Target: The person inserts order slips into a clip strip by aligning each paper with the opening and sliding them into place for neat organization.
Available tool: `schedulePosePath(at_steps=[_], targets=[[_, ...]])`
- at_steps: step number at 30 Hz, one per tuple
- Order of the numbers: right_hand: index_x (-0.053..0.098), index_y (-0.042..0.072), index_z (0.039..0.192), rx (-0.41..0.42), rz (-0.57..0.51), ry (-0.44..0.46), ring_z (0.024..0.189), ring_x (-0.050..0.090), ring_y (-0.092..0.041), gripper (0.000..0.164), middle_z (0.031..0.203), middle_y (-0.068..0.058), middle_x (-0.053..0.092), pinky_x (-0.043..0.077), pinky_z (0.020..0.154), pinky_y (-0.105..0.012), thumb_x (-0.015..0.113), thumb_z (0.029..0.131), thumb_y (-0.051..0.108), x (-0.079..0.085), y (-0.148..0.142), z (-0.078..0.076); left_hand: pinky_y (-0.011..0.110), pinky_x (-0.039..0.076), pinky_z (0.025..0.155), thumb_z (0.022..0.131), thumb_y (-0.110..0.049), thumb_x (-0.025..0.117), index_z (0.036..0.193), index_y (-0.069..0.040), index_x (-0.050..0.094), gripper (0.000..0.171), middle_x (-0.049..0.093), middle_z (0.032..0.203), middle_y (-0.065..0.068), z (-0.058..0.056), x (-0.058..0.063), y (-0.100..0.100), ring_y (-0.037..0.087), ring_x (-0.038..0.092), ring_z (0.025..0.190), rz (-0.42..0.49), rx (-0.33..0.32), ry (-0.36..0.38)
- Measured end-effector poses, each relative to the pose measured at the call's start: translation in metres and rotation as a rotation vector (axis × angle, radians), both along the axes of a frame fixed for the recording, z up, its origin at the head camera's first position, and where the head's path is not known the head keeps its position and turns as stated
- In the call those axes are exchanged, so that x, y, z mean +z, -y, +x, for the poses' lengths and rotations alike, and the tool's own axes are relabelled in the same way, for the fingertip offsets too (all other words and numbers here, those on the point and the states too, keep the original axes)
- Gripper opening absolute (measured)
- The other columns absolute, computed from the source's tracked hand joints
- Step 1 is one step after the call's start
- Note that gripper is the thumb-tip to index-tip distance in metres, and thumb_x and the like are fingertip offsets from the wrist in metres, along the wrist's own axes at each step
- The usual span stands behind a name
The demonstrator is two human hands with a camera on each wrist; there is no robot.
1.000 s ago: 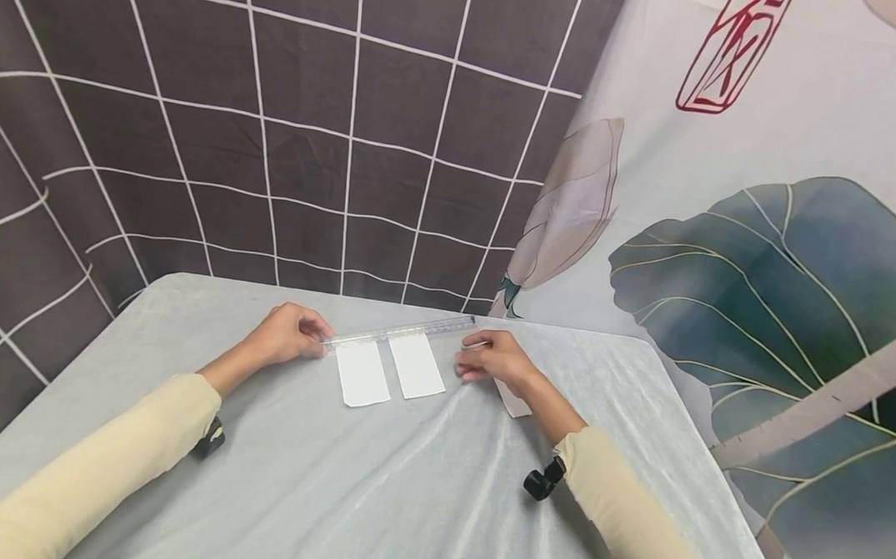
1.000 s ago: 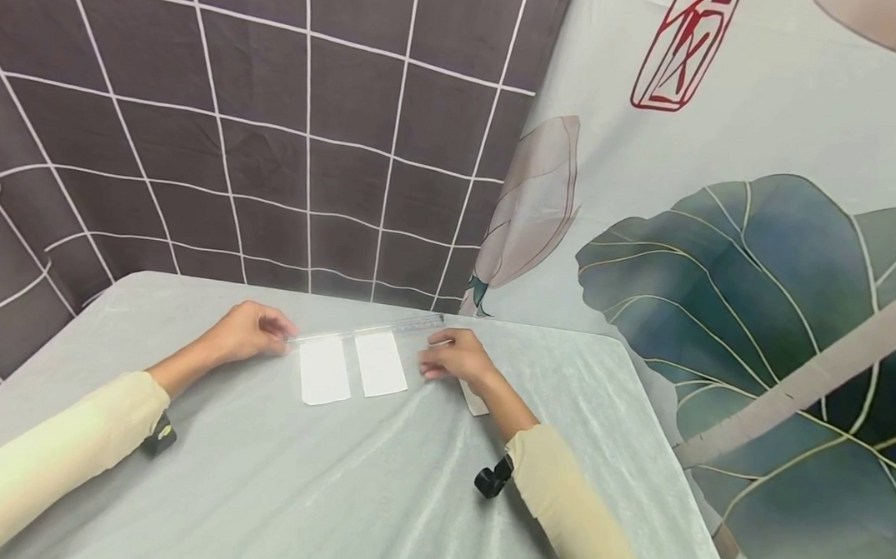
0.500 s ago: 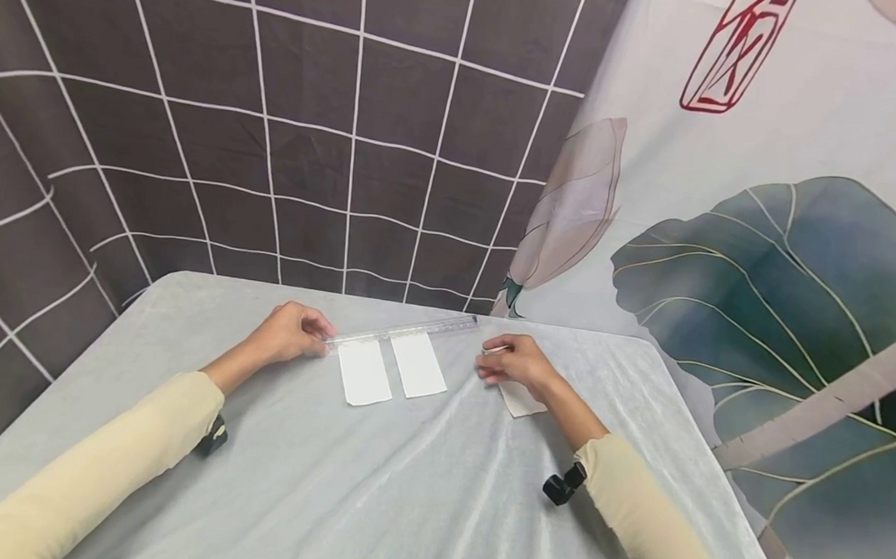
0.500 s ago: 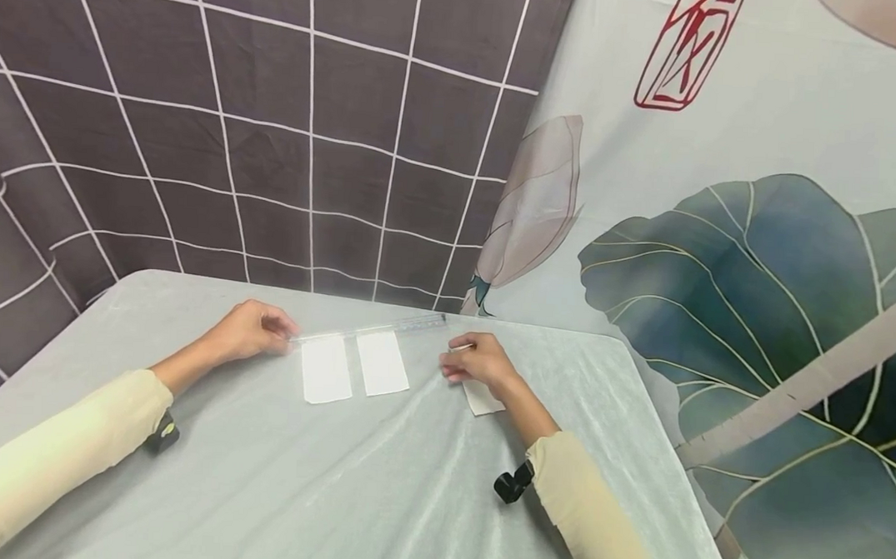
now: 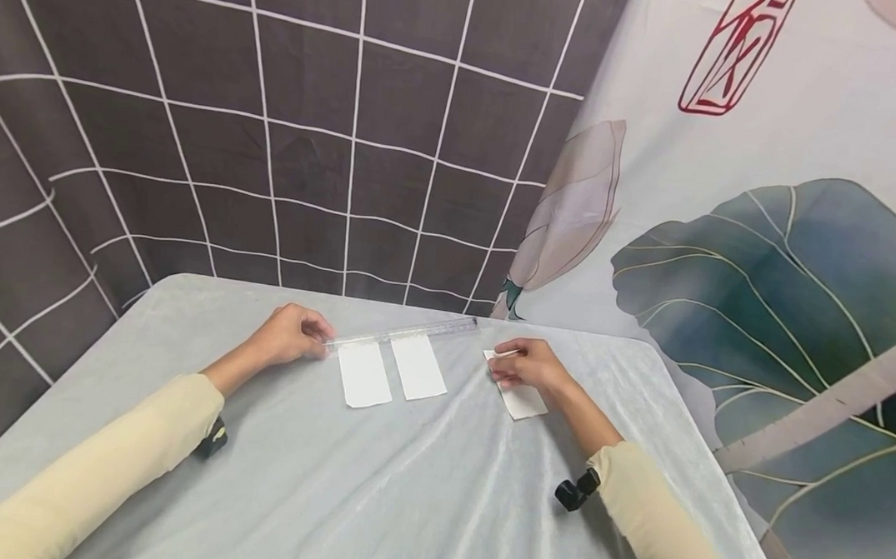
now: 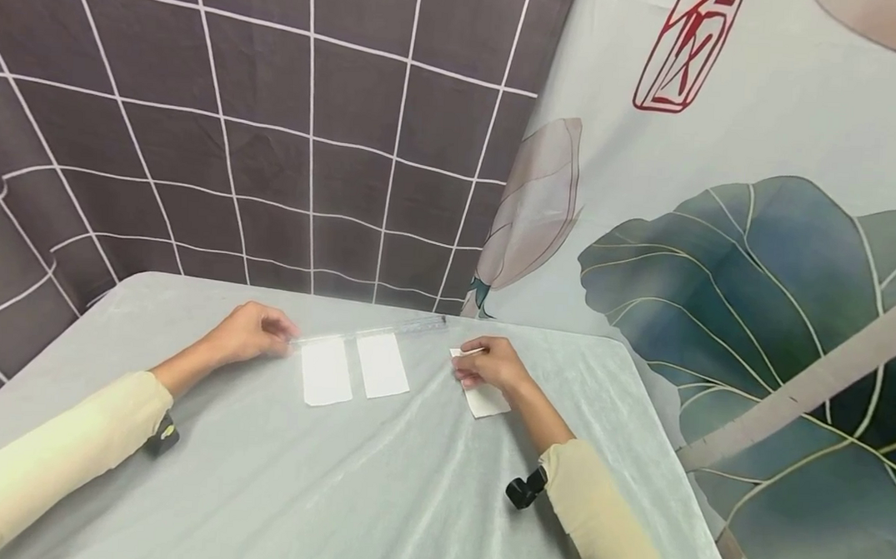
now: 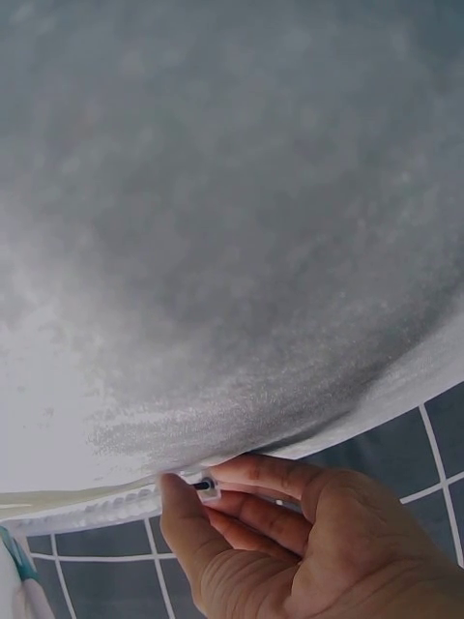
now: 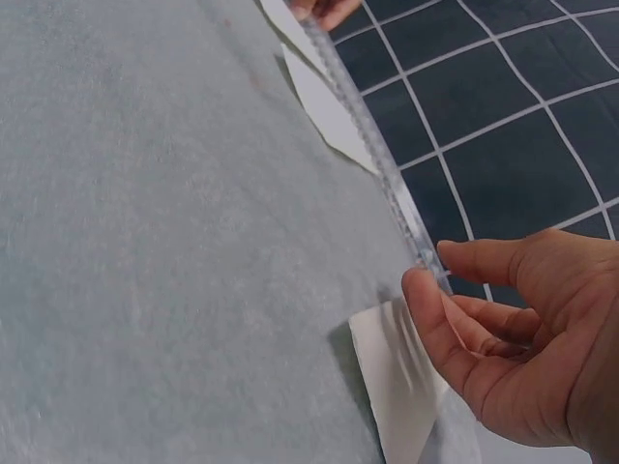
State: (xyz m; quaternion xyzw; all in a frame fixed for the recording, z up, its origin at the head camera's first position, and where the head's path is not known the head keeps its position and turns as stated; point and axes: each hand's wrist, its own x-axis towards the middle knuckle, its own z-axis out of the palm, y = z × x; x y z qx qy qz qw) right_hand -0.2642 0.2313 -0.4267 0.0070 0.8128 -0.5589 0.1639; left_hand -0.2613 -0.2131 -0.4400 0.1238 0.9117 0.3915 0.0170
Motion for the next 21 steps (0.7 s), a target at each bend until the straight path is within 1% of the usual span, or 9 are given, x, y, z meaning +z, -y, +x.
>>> schedulePosePath(at_steps=[6, 12, 16, 21], targets=[[0.06, -0.015, 0.145, -0.005, 0.015, -0.01, 0.082, 0.078, -0.009, 0.051, 0.096, -0.011, 0.083, 0.065, 0.07, -0.022, 0.077, 0.102, 0.005, -0.003, -0.01, -0.002, 0.034, 0.062, 0.085, 0.08, -0.002, 0.091, 0.108, 0.002, 0.085, 0.029, 0.085, 0.104, 0.019, -0.001, 0.0, 0.0, 0.028, 0.079, 0.098, 0.002, -0.002, 0.005], [0.059, -0.017, 0.145, -0.008, 0.031, -0.02, 0.083, 0.078, -0.009, 0.052, 0.1, -0.013, 0.082, 0.066, 0.071, -0.023, 0.078, 0.101, 0.004, -0.002, -0.019, 0.001, 0.034, 0.062, 0.085, 0.08, -0.002, 0.091, 0.109, 0.002, 0.085, 0.029, 0.085, 0.104, 0.019, -0.001, 0.001, 0.0, 0.028, 0.079, 0.098, 0.008, -0.006, 0.005], [0.061, -0.016, 0.143, -0.018, 0.069, -0.032, 0.081, 0.076, -0.008, 0.052, 0.099, -0.01, 0.08, 0.064, 0.068, -0.022, 0.08, 0.1, 0.005, -0.001, -0.024, 0.002, 0.034, 0.062, 0.085, 0.08, -0.003, 0.092, 0.109, 0.002, 0.085, 0.029, 0.085, 0.104, 0.019, 0.0, 0.001, 0.0, 0.028, 0.079, 0.098, 0.004, -0.004, 0.002], [0.066, -0.015, 0.138, -0.043, 0.141, -0.043, 0.077, 0.071, -0.006, 0.048, 0.093, -0.005, 0.077, 0.061, 0.064, -0.02, 0.082, 0.098, 0.006, -0.003, -0.028, 0.004, 0.033, 0.062, 0.085, 0.08, -0.002, 0.092, 0.108, 0.002, 0.085, 0.029, 0.085, 0.103, 0.019, 0.0, 0.001, 0.0, 0.028, 0.079, 0.098, 0.003, -0.001, 0.0]])
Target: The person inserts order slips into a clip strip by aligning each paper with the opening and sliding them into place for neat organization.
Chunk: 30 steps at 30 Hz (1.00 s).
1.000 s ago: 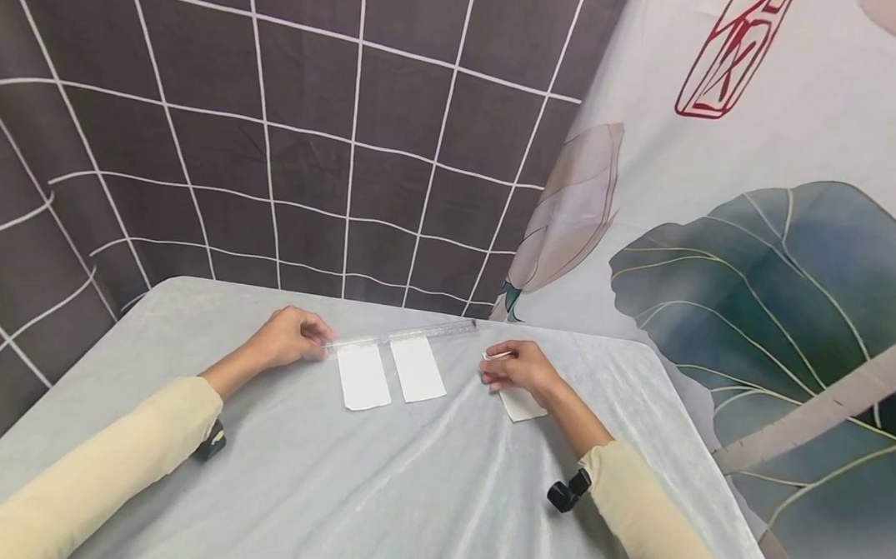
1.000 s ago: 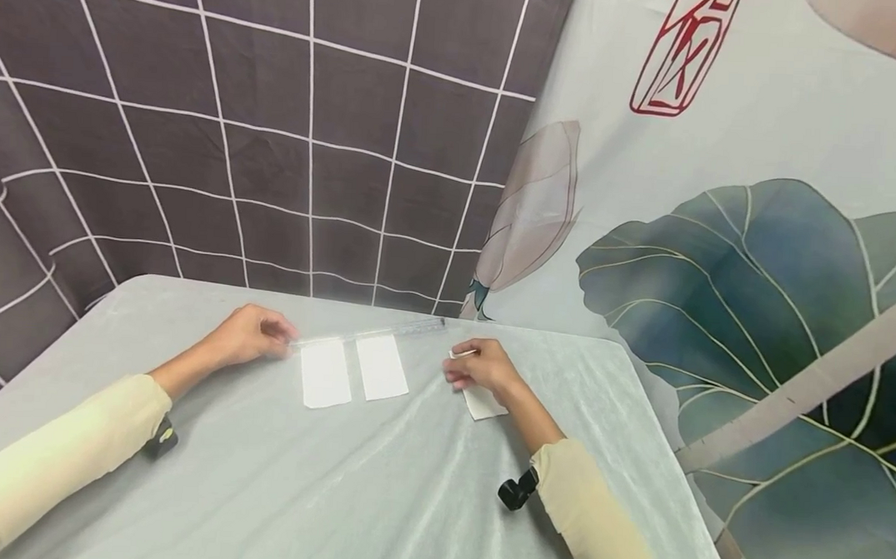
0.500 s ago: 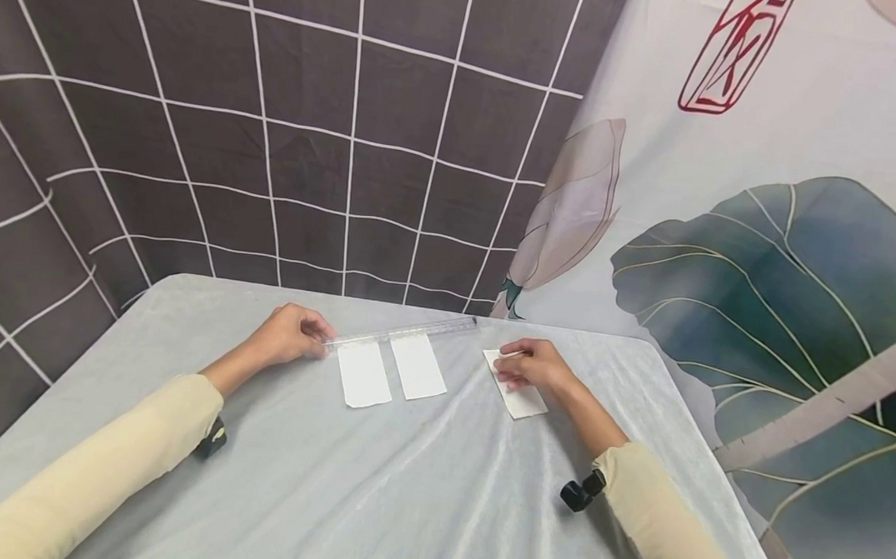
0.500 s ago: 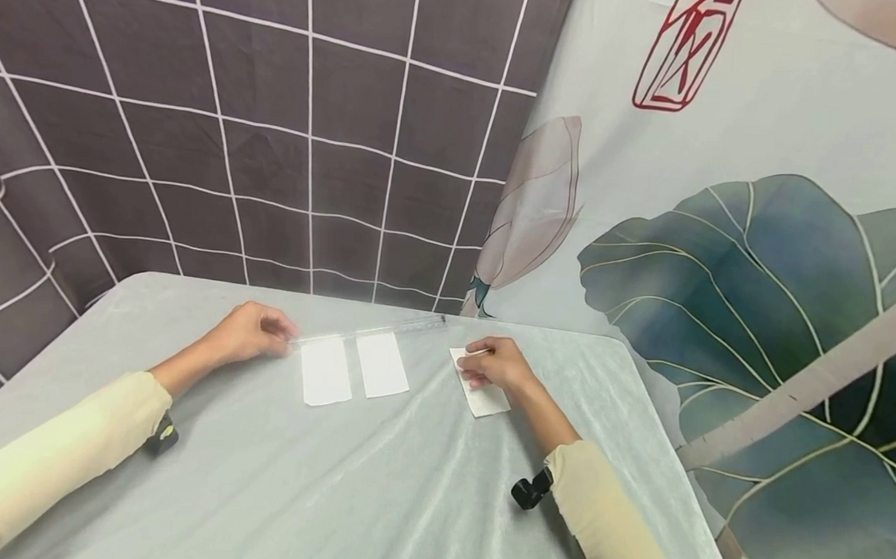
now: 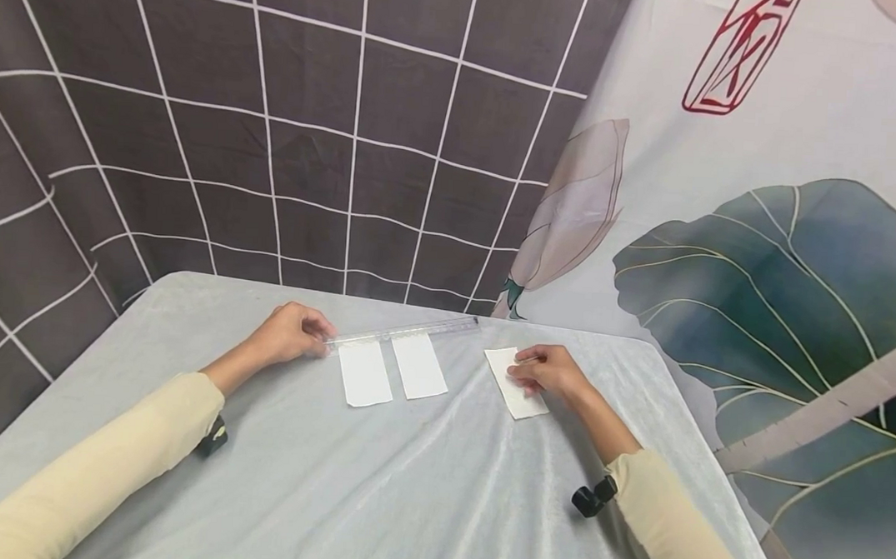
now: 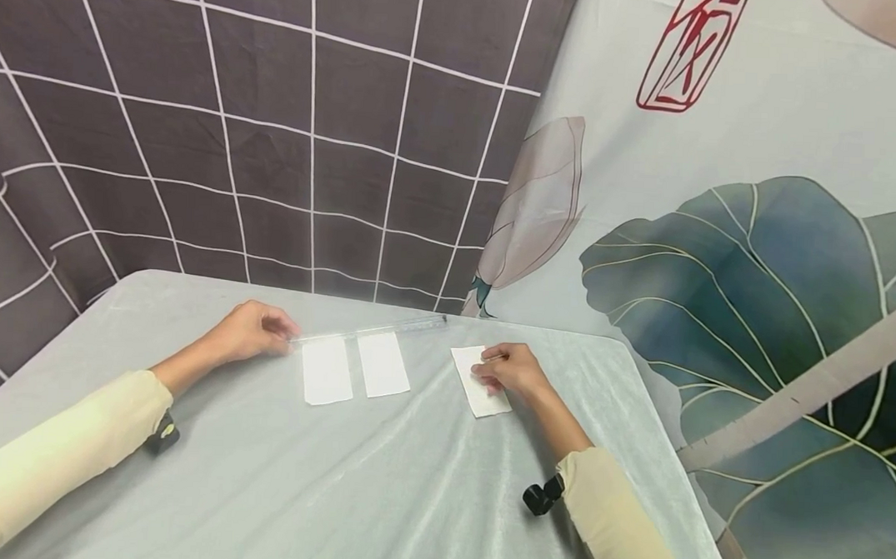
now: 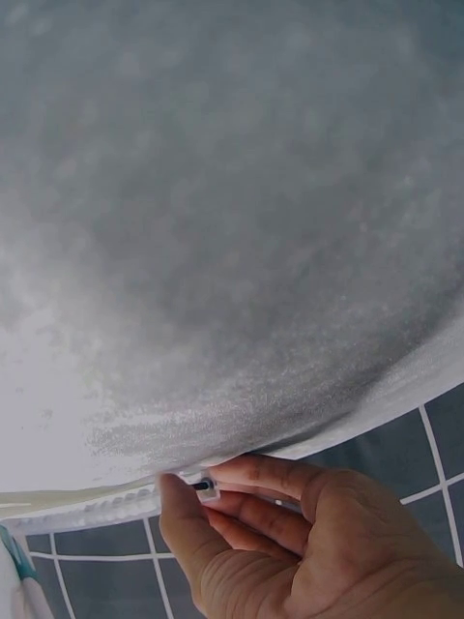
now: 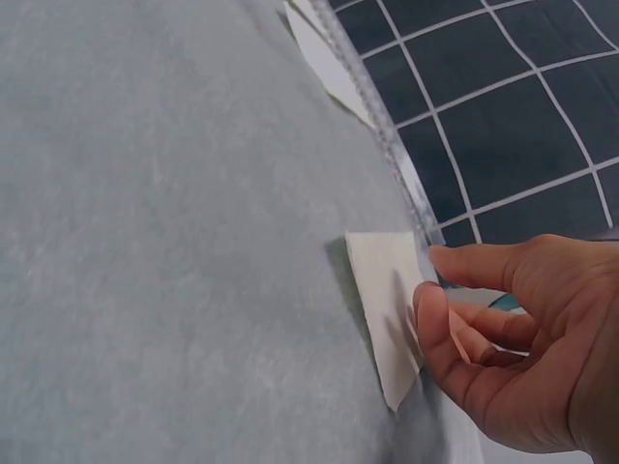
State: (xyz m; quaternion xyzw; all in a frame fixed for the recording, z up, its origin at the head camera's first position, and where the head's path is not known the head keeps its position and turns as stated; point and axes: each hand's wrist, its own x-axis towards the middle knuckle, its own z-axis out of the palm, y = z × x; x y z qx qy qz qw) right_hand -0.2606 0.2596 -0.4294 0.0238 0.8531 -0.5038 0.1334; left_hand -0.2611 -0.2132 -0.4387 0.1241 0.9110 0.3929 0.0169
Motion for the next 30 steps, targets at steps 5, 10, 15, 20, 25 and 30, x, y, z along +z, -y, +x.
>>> schedulePosePath(at_steps=[5, 10, 15, 20, 25, 30], targets=[[0.069, -0.014, 0.133, -0.005, 0.098, -0.023, 0.074, 0.065, -0.008, 0.044, 0.085, -0.003, 0.074, 0.057, 0.061, -0.021, 0.083, 0.097, 0.008, -0.0017, -0.0039, 0.002, 0.033, 0.062, 0.085, 0.081, -0.002, 0.091, 0.108, 0.002, 0.085, 0.028, 0.085, 0.104, 0.019, 0.0004, -0.0002, 0.0006, 0.028, 0.079, 0.098, 0.002, 0.001, 0.004], [0.071, -0.012, 0.131, -0.007, 0.15, -0.033, 0.07, 0.061, -0.01, 0.045, 0.086, -0.002, 0.072, 0.055, 0.06, -0.022, 0.087, 0.094, 0.009, -0.004, -0.006, 0.0033, 0.033, 0.061, 0.085, 0.081, -0.002, 0.092, 0.108, 0.002, 0.085, 0.028, 0.085, 0.104, 0.019, 0.0005, -0.0018, 0.0012, 0.028, 0.079, 0.098, 0.004, 0.005, 0.006], [0.072, -0.01, 0.131, -0.016, 0.172, -0.034, 0.069, 0.06, -0.01, 0.049, 0.086, -0.002, 0.072, 0.053, 0.06, -0.023, 0.09, 0.089, 0.008, -0.0046, -0.0062, 0.0046, 0.034, 0.062, 0.085, 0.081, -0.002, 0.092, 0.108, 0.001, 0.085, 0.028, 0.085, 0.104, 0.018, 0.0014, -0.0027, 0.0012, 0.029, 0.078, 0.099, 0.002, 0.009, 0.005], [0.073, -0.008, 0.13, -0.009, 0.214, -0.041, 0.069, 0.061, -0.012, 0.051, 0.086, -0.003, 0.073, 0.052, 0.061, -0.024, 0.093, 0.086, 0.009, -0.0037, -0.006, 0.0062, 0.036, 0.063, 0.085, 0.081, -0.002, 0.091, 0.109, 0.001, 0.085, 0.028, 0.085, 0.104, 0.019, 0.0029, -0.0032, 0.0016, 0.029, 0.078, 0.099, 0.002, 0.011, 0.007], [0.074, -0.005, 0.13, -0.005, 0.284, -0.058, 0.08, 0.064, -0.017, 0.054, 0.101, -0.011, 0.074, 0.053, 0.064, -0.026, 0.096, 0.083, 0.011, -0.0022, -0.005, 0.0083, 0.034, 0.062, 0.084, 0.081, -0.001, 0.091, 0.108, 0.001, 0.085, 0.027, 0.085, 0.103, 0.018, 0.0026, -0.0027, 0.0015, 0.027, 0.078, 0.098, 0.008, 0.004, 0.0], [0.072, -0.004, 0.137, -0.012, 0.367, -0.067, 0.105, 0.068, -0.028, 0.063, 0.123, -0.021, 0.075, 0.058, 0.082, -0.034, 0.097, 0.082, 0.013, -0.0001, -0.005, 0.0081, 0.033, 0.061, 0.084, 0.08, -0.001, 0.09, 0.107, 0.001, 0.085, 0.027, 0.085, 0.102, 0.017, -0.0008, -0.0014, 0.0001, 0.026, 0.078, 0.097, 0.01, -0.005, -0.009]])
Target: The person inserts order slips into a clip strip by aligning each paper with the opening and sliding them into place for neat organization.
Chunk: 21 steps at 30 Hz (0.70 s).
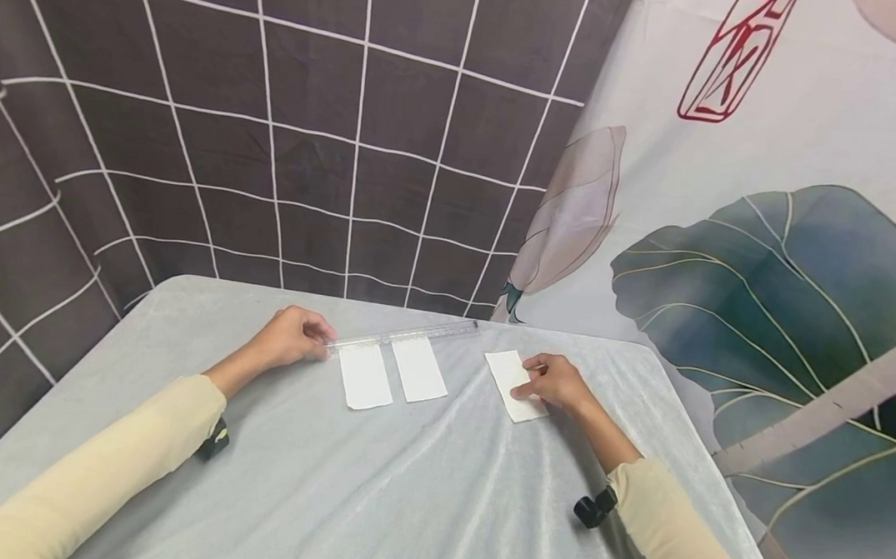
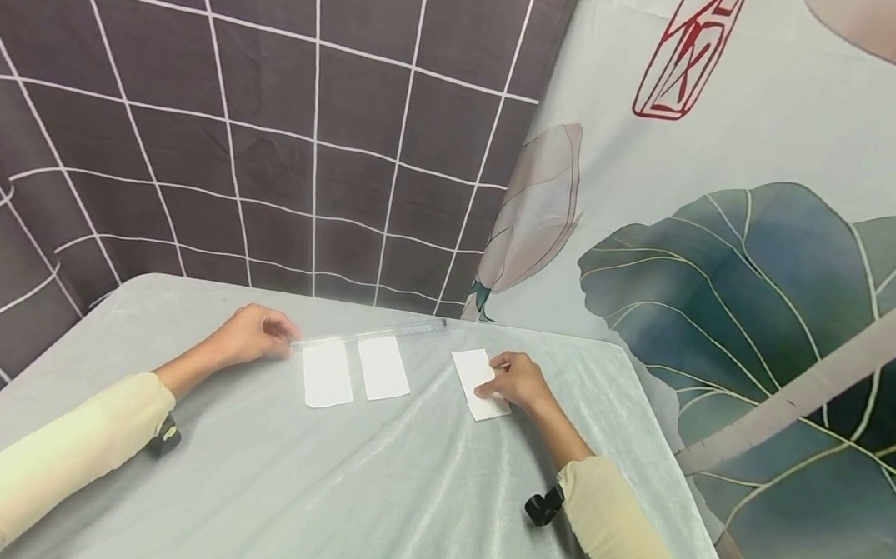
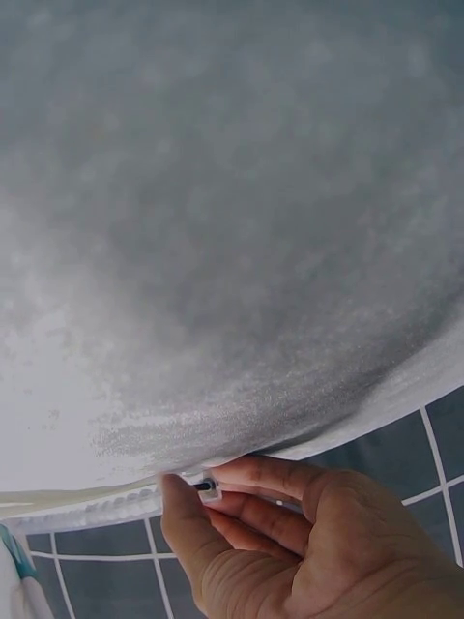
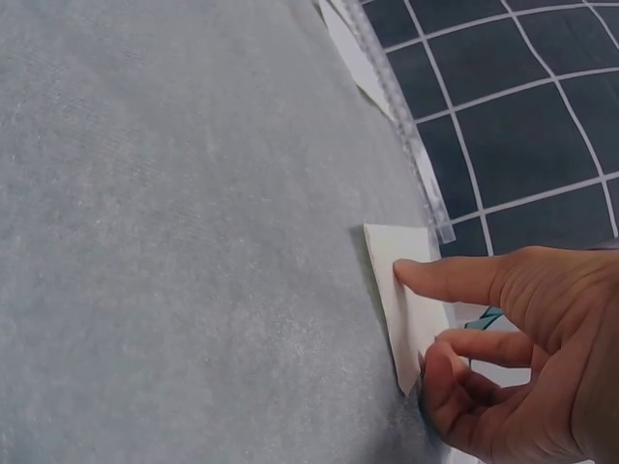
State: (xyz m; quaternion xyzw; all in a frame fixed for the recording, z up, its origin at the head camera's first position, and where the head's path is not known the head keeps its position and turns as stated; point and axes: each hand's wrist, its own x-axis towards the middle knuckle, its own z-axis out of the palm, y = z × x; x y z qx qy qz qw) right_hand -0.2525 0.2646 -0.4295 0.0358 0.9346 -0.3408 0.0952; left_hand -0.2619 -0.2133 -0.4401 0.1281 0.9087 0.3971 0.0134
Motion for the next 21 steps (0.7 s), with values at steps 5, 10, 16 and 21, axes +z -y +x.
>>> schedulePosePath(at_steps=[5, 10, 16, 21], targets=[[0.067, -0.004, 0.146, -0.017, 0.039, -0.008, 0.114, 0.067, -0.035, 0.072, 0.127, -0.023, 0.073, 0.057, 0.1, -0.048, 0.096, 0.083, 0.015, 0.0012, -0.0005, -0.0025, 0.036, 0.063, 0.087, 0.081, -0.001, 0.091, 0.107, 0.002, 0.085, 0.027, 0.085, 0.104, 0.018, -0.0043, 0.0014, -0.0021, 0.029, 0.079, 0.099, -0.001, -0.005, -0.006], [0.067, -0.005, 0.145, -0.021, 0.035, -0.021, 0.113, 0.067, -0.035, 0.072, 0.126, -0.023, 0.073, 0.057, 0.101, -0.05, 0.096, 0.082, 0.014, 0.0016, 0.0004, -0.0025, 0.036, 0.063, 0.087, 0.081, -0.001, 0.091, 0.107, 0.001, 0.085, 0.027, 0.085, 0.104, 0.018, -0.0051, 0.0022, -0.0017, 0.029, 0.079, 0.1, -0.008, -0.004, -0.007], [0.069, -0.006, 0.141, -0.028, -0.003, -0.037, 0.109, 0.066, -0.033, 0.069, 0.124, -0.023, 0.073, 0.057, 0.093, -0.043, 0.096, 0.079, 0.008, -0.0017, 0.0035, -0.0011, 0.034, 0.062, 0.087, 0.081, -0.001, 0.09, 0.108, 0.002, 0.085, 0.028, 0.085, 0.104, 0.018, -0.0022, 0.0002, 0.0002, 0.028, 0.078, 0.099, 0.0, -0.002, 0.006], [0.069, -0.007, 0.141, -0.021, -0.04, -0.06, 0.104, 0.065, -0.029, 0.07, 0.117, -0.021, 0.072, 0.053, 0.082, -0.031, 0.095, 0.077, 0.003, -0.0019, 0.0053, -0.0002, 0.033, 0.062, 0.086, 0.081, -0.001, 0.09, 0.108, 0.001, 0.085, 0.028, 0.085, 0.102, 0.017, -0.0015, -0.0011, -0.0002, 0.026, 0.078, 0.098, -0.006, 0.006, 0.007]])
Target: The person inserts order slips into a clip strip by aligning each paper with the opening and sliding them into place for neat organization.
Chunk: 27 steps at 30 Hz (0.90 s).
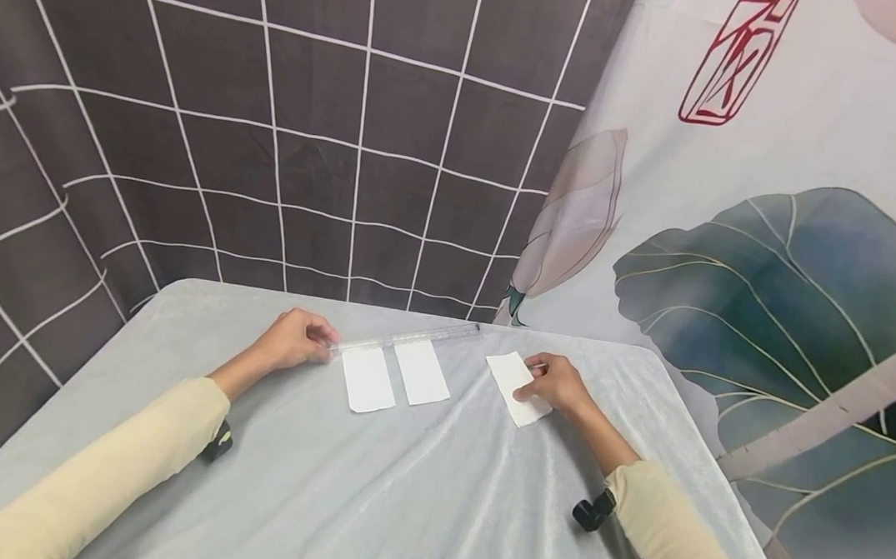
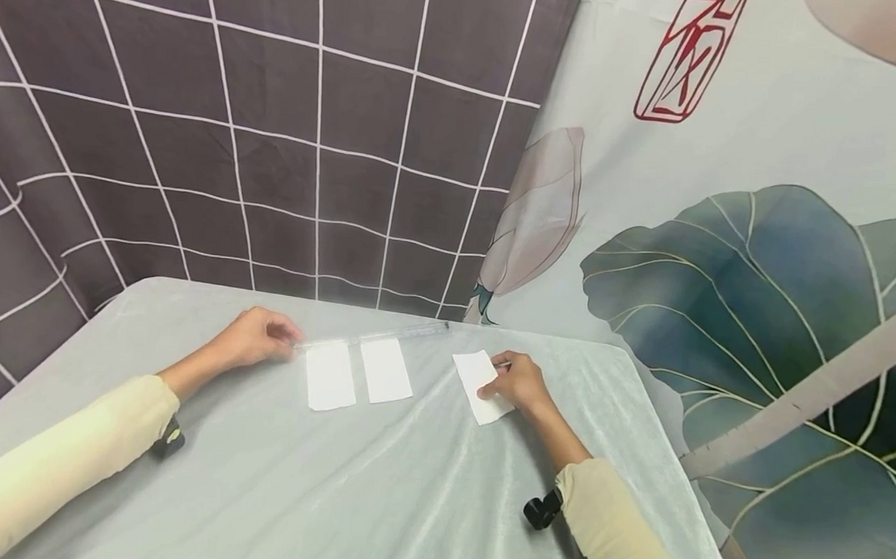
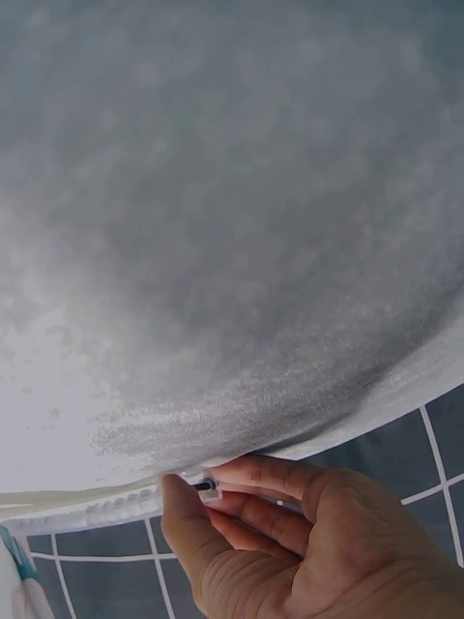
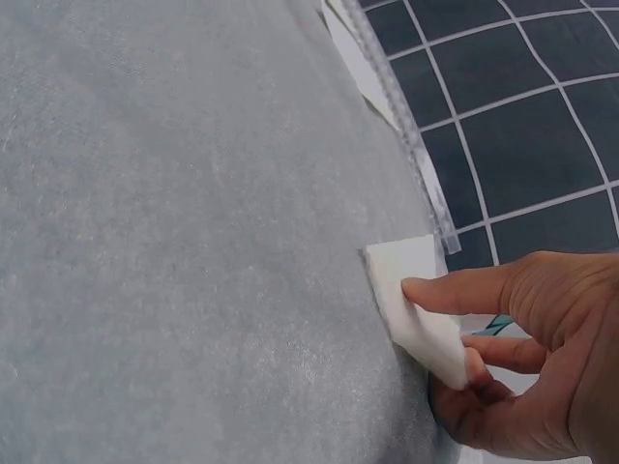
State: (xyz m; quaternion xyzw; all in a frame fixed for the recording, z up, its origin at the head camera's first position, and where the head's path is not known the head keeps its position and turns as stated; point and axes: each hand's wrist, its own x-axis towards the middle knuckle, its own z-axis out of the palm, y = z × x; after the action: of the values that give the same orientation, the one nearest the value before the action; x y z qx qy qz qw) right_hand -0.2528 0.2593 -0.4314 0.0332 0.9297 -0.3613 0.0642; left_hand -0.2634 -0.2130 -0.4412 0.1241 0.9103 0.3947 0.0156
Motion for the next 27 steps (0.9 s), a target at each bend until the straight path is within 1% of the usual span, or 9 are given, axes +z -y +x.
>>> schedulePosePath(at_steps=[4, 10, 13, 16, 20, 24, 27], targets=[[0.069, -0.008, 0.142, 0.017, -0.02, -0.008, 0.099, 0.067, -0.028, 0.068, 0.111, -0.02, 0.073, 0.052, 0.076, -0.027, 0.094, 0.079, 0.001, -0.001, -0.0005, 0.0006, 0.034, 0.062, 0.086, 0.08, -0.001, 0.091, 0.108, 0.0, 0.085, 0.029, 0.085, 0.101, 0.016, 0.0, -0.0022, -0.0003, 0.024, 0.078, 0.096, -0.003, 0.001, -0.006], [0.067, -0.007, 0.145, 0.044, 0.01, -0.008, 0.094, 0.062, -0.026, 0.066, 0.103, -0.015, 0.067, 0.05, 0.074, -0.028, 0.092, 0.085, 0.004, -0.0033, -0.0013, 0.0005, 0.034, 0.062, 0.086, 0.078, -0.002, 0.091, 0.107, 0.0, 0.086, 0.029, 0.085, 0.099, 0.015, 0.0031, -0.0006, 0.0002, 0.023, 0.078, 0.095, -0.002, 0.004, -0.003], [0.067, -0.006, 0.146, 0.043, 0.011, -0.01, 0.093, 0.059, -0.025, 0.063, 0.101, -0.012, 0.064, 0.048, 0.074, -0.029, 0.09, 0.089, 0.007, -0.0041, -0.001, -0.0007, 0.034, 0.062, 0.086, 0.079, -0.002, 0.091, 0.107, 0.0, 0.085, 0.029, 0.085, 0.1, 0.015, 0.0035, 0.0, 0.0008, 0.023, 0.077, 0.095, -0.002, 0.003, -0.006], [0.067, -0.004, 0.147, 0.037, 0.002, -0.01, 0.093, 0.058, -0.024, 0.06, 0.101, -0.011, 0.064, 0.047, 0.075, -0.029, 0.088, 0.093, 0.011, -0.0037, -0.0009, -0.002, 0.033, 0.061, 0.086, 0.079, -0.002, 0.091, 0.107, 0.0, 0.085, 0.028, 0.085, 0.1, 0.015, 0.0032, -0.0001, 0.0012, 0.023, 0.077, 0.096, -0.001, 0.0, -0.008], [0.067, -0.003, 0.147, 0.035, -0.025, -0.011, 0.094, 0.058, -0.023, 0.059, 0.102, -0.011, 0.065, 0.046, 0.076, -0.029, 0.087, 0.094, 0.013, -0.002, 0.0002, -0.0043, 0.033, 0.062, 0.086, 0.079, -0.001, 0.091, 0.107, 0.0, 0.085, 0.028, 0.086, 0.101, 0.016, 0.0034, -0.0005, 0.0021, 0.023, 0.078, 0.096, 0.004, 0.001, -0.008], [0.067, -0.003, 0.148, 0.021, -0.061, -0.002, 0.093, 0.057, -0.021, 0.058, 0.101, -0.01, 0.064, 0.047, 0.075, -0.029, 0.086, 0.095, 0.012, -0.0012, 0.0008, -0.0068, 0.033, 0.062, 0.085, 0.079, 0.0, 0.091, 0.107, 0.001, 0.085, 0.028, 0.085, 0.1, 0.016, 0.0037, -0.0003, 0.0016, 0.023, 0.077, 0.096, 0.01, -0.003, -0.008], [0.066, -0.004, 0.149, 0.013, -0.081, 0.009, 0.093, 0.058, -0.021, 0.058, 0.105, -0.013, 0.067, 0.049, 0.074, -0.027, 0.085, 0.097, 0.011, -0.0006, 0.0007, -0.008, 0.033, 0.061, 0.085, 0.079, 0.001, 0.091, 0.106, 0.001, 0.085, 0.028, 0.085, 0.1, 0.016, 0.0036, -0.0002, 0.0008, 0.023, 0.077, 0.096, 0.014, -0.007, -0.004]])
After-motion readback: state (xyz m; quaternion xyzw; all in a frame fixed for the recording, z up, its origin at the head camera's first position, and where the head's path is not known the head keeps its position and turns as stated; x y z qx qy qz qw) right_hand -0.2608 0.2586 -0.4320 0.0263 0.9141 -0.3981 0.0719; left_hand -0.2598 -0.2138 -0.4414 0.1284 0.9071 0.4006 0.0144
